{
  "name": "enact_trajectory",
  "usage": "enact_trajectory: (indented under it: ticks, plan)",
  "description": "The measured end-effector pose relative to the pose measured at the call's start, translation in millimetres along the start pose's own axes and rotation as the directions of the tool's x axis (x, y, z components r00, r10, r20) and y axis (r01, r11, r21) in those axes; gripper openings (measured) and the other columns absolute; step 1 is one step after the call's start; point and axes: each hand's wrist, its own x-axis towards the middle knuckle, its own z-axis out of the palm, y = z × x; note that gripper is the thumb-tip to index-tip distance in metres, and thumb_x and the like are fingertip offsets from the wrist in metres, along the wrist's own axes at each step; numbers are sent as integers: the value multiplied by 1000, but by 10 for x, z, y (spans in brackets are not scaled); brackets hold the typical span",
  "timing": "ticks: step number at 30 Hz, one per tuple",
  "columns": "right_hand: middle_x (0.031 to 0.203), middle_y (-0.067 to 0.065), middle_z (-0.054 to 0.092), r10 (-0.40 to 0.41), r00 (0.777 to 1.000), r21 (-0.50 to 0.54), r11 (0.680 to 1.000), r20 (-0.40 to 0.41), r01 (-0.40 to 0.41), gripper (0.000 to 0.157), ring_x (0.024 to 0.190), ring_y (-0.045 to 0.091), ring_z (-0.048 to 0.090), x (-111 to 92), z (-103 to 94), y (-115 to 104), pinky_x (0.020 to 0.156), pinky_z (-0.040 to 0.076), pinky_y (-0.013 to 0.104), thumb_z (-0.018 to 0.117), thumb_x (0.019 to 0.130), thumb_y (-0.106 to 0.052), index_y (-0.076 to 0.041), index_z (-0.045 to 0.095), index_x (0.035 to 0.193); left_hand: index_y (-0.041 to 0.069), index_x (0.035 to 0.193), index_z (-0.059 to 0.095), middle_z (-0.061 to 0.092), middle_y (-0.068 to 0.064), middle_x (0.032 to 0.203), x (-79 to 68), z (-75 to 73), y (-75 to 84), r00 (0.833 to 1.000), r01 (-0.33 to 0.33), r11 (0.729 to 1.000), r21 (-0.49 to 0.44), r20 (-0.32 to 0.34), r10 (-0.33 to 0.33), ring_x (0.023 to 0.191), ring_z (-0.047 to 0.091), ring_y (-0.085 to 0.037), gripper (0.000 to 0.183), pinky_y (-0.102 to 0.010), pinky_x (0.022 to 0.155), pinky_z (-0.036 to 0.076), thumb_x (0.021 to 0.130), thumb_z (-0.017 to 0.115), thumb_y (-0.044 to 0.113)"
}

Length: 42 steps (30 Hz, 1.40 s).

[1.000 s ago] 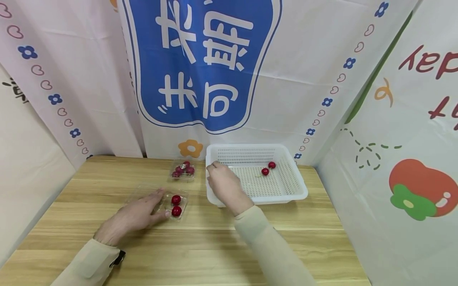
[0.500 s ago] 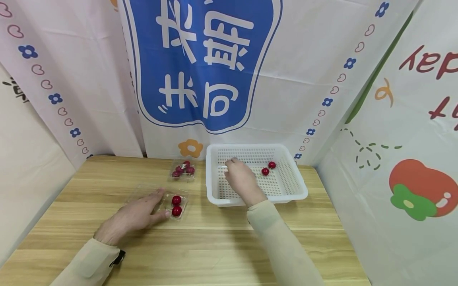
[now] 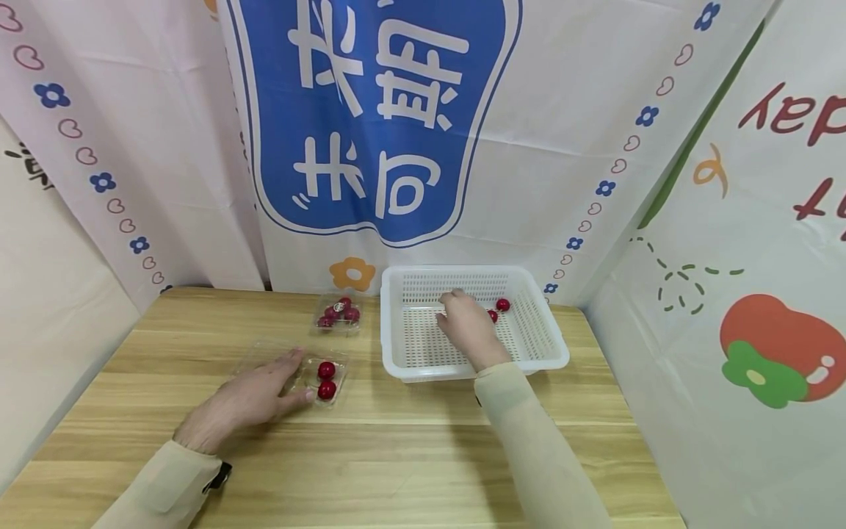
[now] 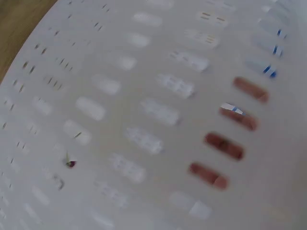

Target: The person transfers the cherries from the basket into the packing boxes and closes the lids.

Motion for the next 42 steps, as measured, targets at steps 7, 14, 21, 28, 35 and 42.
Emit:
enact_trajectory:
  ticks: [7,14,21,28,35,42]
  plan:
    - [155,24,74,54,998,1,999,35,-54,42,144,43,74,17,20,184,124,64,60,77,114,-21,0,75,149,-8,180,32,32,-35,187,1,1,-1,1000,-1,1000,-1,-1,1,167,46,-62,101,-77,138,41,114,72,57]
    - [159,26,71,95,993,0,995,71,-95,46,148,45,71,20,45,383,128,60,62,76,114,-22,1,72,153,-9,179,34,32,-36,187,-2,-1,2,1000,0,1000,-8,0,0,168,45,-62,100,-77,139,40,114,72,57]
    - [167,24,66,172,975,29,984,141,-177,51,157,45,65,-6,89,595,135,54,63,76,115,-23,-2,67,161,-9,179,35,33,-36,187,-6,-2,13,1000,-4,1000,-4,-3,4,167,46,-62,99,-77,138,41,115,72,57]
    - [165,28,66,187,965,62,978,185,-201,55,154,47,64,-35,56,750,136,52,66,77,113,-20,2,64,162,-10,179,34,34,-37,186,-1,-7,18,1000,-9,1000,1,-2,9,167,47,-62,99,-77,138,41,115,72,56]
    - [159,27,70,193,953,30,978,234,-206,53,152,45,65,-35,60,852,137,52,63,78,112,-17,4,67,159,-10,179,35,35,-37,186,-2,-6,17,1000,-11,1000,2,-9,11,166,48,-63,99,-77,137,43,115,72,56]
    - [144,24,79,174,951,-4,984,255,-179,44,136,39,75,-5,113,889,128,59,59,78,112,-13,3,71,153,-10,179,34,36,-38,184,-1,-7,13,1000,-15,1000,2,-13,15,165,49,-64,100,-77,137,43,115,72,56]
